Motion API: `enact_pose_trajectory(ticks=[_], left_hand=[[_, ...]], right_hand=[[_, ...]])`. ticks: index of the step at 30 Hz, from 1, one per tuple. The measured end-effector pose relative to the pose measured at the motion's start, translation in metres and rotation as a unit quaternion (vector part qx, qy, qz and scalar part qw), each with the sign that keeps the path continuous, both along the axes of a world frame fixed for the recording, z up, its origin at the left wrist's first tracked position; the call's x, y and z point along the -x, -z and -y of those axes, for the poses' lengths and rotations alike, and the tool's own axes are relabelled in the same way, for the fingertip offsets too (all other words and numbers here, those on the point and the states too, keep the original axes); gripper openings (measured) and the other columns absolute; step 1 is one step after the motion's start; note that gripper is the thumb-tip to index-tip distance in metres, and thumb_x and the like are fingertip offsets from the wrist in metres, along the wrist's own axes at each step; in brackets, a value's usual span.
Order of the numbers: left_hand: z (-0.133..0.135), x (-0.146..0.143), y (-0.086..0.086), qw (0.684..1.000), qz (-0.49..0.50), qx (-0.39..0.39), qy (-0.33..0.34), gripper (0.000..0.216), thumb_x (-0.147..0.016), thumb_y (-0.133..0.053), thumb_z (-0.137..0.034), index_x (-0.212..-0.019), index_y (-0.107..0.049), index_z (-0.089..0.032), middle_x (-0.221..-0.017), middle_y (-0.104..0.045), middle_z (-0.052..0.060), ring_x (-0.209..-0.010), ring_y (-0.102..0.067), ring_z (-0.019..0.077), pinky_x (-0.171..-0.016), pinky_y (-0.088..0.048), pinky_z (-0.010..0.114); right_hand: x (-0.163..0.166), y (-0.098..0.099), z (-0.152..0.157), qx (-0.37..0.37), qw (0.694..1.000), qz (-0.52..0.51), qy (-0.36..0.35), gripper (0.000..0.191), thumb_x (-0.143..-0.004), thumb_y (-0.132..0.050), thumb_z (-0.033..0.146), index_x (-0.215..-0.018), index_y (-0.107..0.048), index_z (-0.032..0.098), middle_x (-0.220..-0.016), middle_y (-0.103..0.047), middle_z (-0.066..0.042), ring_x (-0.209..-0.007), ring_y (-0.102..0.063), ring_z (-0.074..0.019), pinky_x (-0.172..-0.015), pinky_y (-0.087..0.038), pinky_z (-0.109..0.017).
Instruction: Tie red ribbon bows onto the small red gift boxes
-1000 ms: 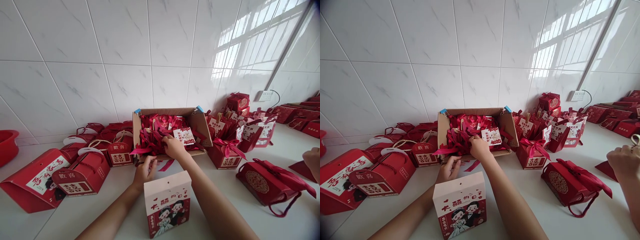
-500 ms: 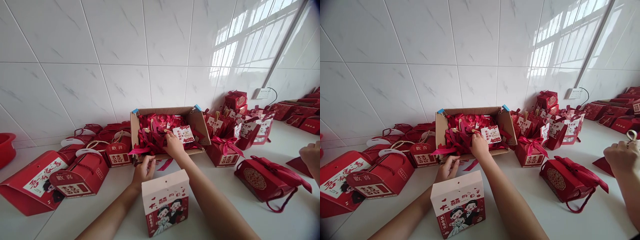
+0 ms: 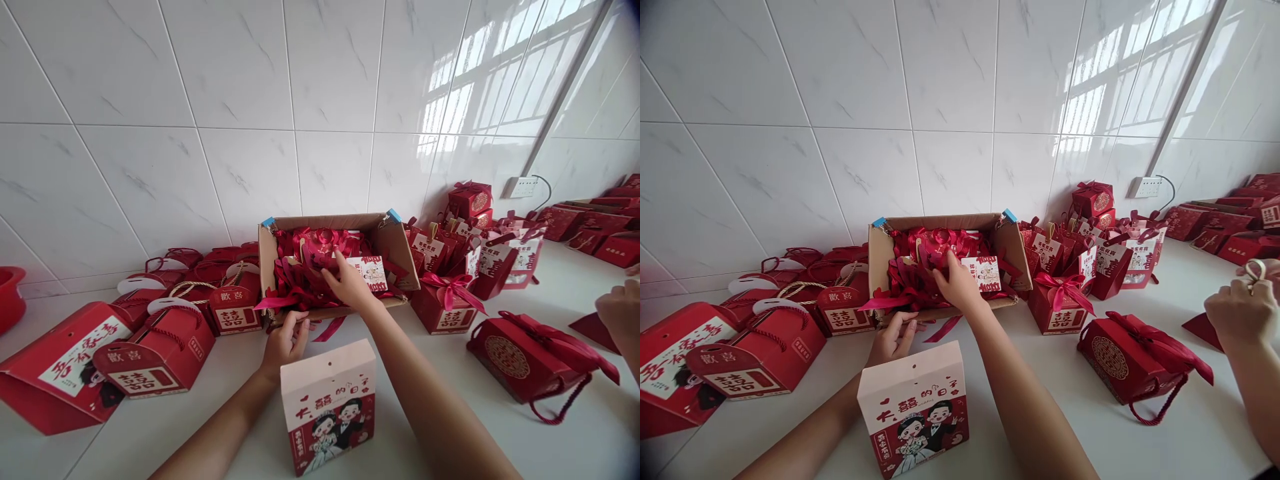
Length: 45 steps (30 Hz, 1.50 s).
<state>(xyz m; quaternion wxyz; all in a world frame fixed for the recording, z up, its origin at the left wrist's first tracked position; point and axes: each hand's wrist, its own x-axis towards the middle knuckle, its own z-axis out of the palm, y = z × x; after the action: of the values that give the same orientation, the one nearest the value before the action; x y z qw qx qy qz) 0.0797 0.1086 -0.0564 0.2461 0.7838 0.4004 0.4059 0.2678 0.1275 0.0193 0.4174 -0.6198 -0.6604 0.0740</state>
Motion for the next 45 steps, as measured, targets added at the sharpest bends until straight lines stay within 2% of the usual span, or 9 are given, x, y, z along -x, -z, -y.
enact_pose_trajectory(ticks=[6, 11, 15, 22, 25, 28, 32, 37, 45], left_hand=[[0.002, -0.001, -0.003, 1.000, 0.007, 0.009, 0.001, 0.023, -0.091, -0.041, -0.041, -0.102, -0.049, -0.022, -0.086, -0.073, 0.004, -0.082, -0.069, 0.0189, -0.070, -0.052, 0.028], [0.002, -0.001, -0.001, 1.000, 0.013, 0.009, 0.003, 0.024, -0.091, -0.041, -0.041, -0.102, -0.049, -0.022, -0.087, -0.073, 0.004, -0.081, -0.069, 0.0182, -0.065, -0.051, 0.026], [0.000, -0.001, 0.001, 1.000, 0.015, 0.003, 0.005, 0.024, -0.091, -0.041, -0.040, -0.103, -0.050, -0.021, -0.085, -0.073, 0.004, -0.080, -0.069, 0.0175, -0.068, -0.051, 0.026], [-0.001, -0.001, 0.001, 1.000, 0.016, 0.002, 0.005, 0.025, -0.091, -0.041, -0.040, -0.103, -0.050, -0.021, -0.085, -0.073, 0.004, -0.080, -0.070, 0.0177, -0.066, -0.051, 0.026], [-0.004, 0.000, 0.004, 1.000, 0.015, -0.003, 0.008, 0.025, -0.090, -0.041, -0.040, -0.104, -0.050, -0.021, -0.084, -0.073, 0.005, -0.079, -0.070, 0.0179, -0.067, -0.052, 0.027], [-0.007, 0.000, 0.006, 1.000, 0.017, -0.012, 0.014, 0.025, -0.090, -0.042, -0.039, -0.104, -0.050, -0.020, -0.083, -0.073, 0.005, -0.079, -0.070, 0.0181, -0.070, -0.052, 0.027], [-0.007, 0.000, 0.007, 1.000, 0.012, -0.017, 0.012, 0.024, -0.090, -0.041, -0.039, -0.103, -0.050, -0.020, -0.083, -0.074, 0.005, -0.079, -0.070, 0.0185, -0.070, -0.052, 0.027], [-0.003, 0.001, 0.003, 1.000, 0.002, -0.019, 0.010, 0.025, -0.091, -0.039, -0.039, -0.103, -0.050, -0.021, -0.085, -0.073, 0.006, -0.080, -0.070, 0.0180, -0.069, -0.052, 0.027], [-0.001, 0.001, 0.001, 1.000, -0.009, -0.019, -0.003, 0.025, -0.090, -0.040, -0.040, -0.102, -0.052, -0.022, -0.082, -0.073, 0.004, -0.077, -0.070, 0.0183, -0.064, -0.052, 0.025]], right_hand=[[-0.027, -0.014, 0.002, -0.049, 0.977, -0.151, 0.138, 0.074, -0.077, -0.058, 0.045, -0.135, -0.032, 0.008, -0.108, -0.064, -0.019, -0.098, -0.062, -0.0307, -0.079, -0.047, -0.037], [-0.046, -0.020, 0.009, -0.100, 0.959, -0.123, 0.234, 0.039, -0.072, -0.058, 0.024, -0.108, -0.044, 0.016, -0.096, -0.063, -0.012, -0.087, -0.060, -0.0258, -0.075, -0.047, -0.037], [-0.044, -0.023, 0.014, -0.129, 0.956, -0.093, 0.245, 0.033, -0.071, -0.055, 0.015, -0.101, -0.043, 0.017, -0.103, -0.056, -0.013, -0.093, -0.057, -0.0247, -0.079, -0.046, -0.036], [-0.042, -0.030, 0.020, -0.035, 0.952, -0.072, 0.295, 0.076, -0.067, -0.064, 0.022, -0.132, -0.029, 0.003, -0.125, -0.040, -0.028, -0.109, -0.050, -0.0388, -0.088, -0.043, -0.047], [-0.042, -0.037, 0.024, -0.081, 0.939, -0.016, 0.335, 0.078, -0.069, -0.066, 0.034, -0.134, -0.034, 0.005, -0.132, -0.036, -0.029, -0.120, -0.039, -0.0444, -0.094, -0.034, -0.058], [-0.032, -0.038, 0.022, -0.121, 0.966, 0.049, 0.225, 0.040, -0.080, -0.054, 0.027, -0.118, -0.055, 0.015, -0.126, -0.051, -0.017, -0.116, -0.047, -0.0323, -0.096, -0.037, -0.047], [-0.008, -0.019, 0.009, 0.015, 0.990, 0.136, 0.018, 0.028, -0.086, -0.043, 0.019, -0.101, -0.067, 0.021, -0.103, -0.068, -0.007, -0.095, -0.061, -0.0187, -0.084, -0.044, -0.027], [0.010, 0.008, -0.004, 0.055, 0.985, 0.152, 0.064, 0.033, -0.086, -0.044, 0.016, -0.114, -0.062, 0.018, -0.109, -0.066, -0.012, -0.098, -0.062, -0.0236, -0.081, -0.044, -0.031], [0.008, 0.009, -0.004, 0.061, 0.978, 0.189, 0.069, 0.028, -0.082, -0.055, 0.017, -0.108, -0.063, 0.021, -0.107, -0.065, -0.009, -0.102, -0.057, -0.0230, -0.081, -0.043, -0.030]])
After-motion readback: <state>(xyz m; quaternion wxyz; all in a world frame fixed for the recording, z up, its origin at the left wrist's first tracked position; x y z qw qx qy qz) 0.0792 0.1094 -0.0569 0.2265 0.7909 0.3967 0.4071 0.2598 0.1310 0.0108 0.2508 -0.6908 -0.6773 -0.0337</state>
